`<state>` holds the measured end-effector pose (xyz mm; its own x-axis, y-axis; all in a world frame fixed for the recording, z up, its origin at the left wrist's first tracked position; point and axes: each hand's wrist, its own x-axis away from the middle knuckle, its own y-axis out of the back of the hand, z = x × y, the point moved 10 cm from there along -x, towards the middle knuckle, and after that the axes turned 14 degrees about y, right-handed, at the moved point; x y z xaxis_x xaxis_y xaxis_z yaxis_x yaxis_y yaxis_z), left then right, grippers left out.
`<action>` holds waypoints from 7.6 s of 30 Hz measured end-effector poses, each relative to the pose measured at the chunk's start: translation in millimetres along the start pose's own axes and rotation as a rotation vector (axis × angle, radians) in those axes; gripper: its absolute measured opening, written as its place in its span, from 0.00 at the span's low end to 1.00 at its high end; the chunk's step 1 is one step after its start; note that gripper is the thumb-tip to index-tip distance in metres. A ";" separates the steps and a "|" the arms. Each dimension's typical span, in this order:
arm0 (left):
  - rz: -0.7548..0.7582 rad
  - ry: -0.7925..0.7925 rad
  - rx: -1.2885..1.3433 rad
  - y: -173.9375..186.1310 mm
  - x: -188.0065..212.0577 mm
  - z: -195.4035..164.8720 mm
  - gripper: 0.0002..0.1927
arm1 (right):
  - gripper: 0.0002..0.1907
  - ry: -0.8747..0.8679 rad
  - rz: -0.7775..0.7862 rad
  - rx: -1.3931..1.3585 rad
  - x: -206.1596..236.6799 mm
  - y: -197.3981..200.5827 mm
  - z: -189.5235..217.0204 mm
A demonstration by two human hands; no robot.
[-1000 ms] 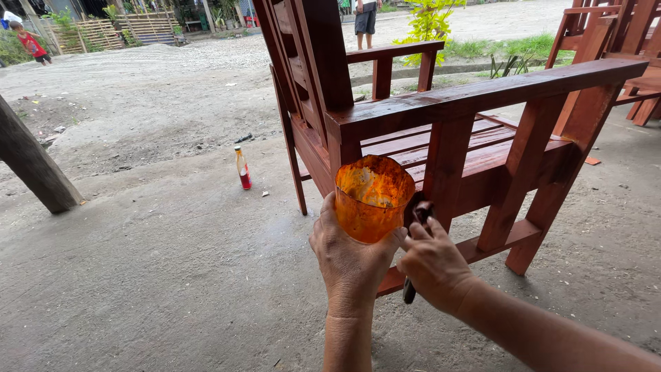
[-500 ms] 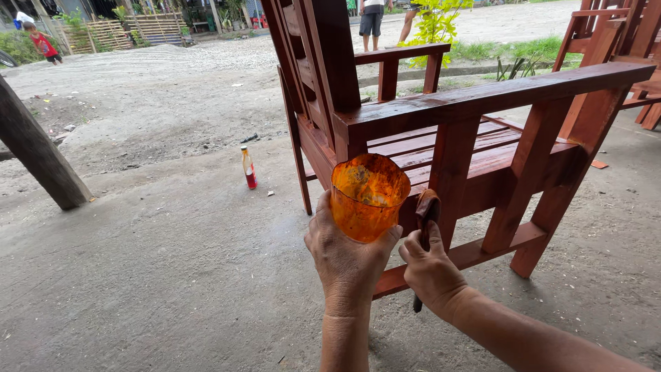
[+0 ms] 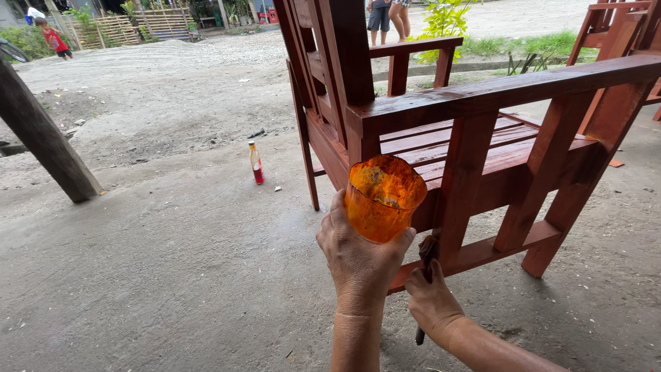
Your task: The person paints a wooden chair with reddish-brown paint using a brush. They hold a small container of paint in one hand and repeatedly dip the brush to apply paint to the chair's frame and slats.
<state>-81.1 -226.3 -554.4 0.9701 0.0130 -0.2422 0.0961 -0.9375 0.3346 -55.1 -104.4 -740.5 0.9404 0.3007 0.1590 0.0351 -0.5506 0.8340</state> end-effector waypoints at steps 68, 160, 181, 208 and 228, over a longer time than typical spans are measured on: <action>-0.057 0.078 0.001 23.1 4.9 -10.4 0.55 | 0.04 -0.804 -1.594 -1.121 120.8 -10.3 -73.4; 0.057 0.290 -0.131 64.5 -14.1 -11.7 0.57 | 0.09 0.141 -1.104 -0.977 63.6 179.5 -162.3; 0.114 0.227 -0.105 69.1 -14.0 -21.7 0.56 | 0.05 0.199 -0.877 -1.284 45.3 175.0 -172.4; 0.056 0.222 -0.133 83.4 -28.6 -13.9 0.56 | 0.10 -0.132 -0.758 -1.083 59.9 155.7 -203.2; 0.076 0.232 -0.065 72.9 -26.8 -14.3 0.53 | 0.05 0.102 -1.010 -1.069 52.6 171.0 -154.0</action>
<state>-96.9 -290.0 -510.5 0.9995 0.0303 -0.0010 0.0282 -0.9144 0.4038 -51.7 -62.8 -508.1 0.6409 0.2764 -0.7162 0.3432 0.7313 0.5894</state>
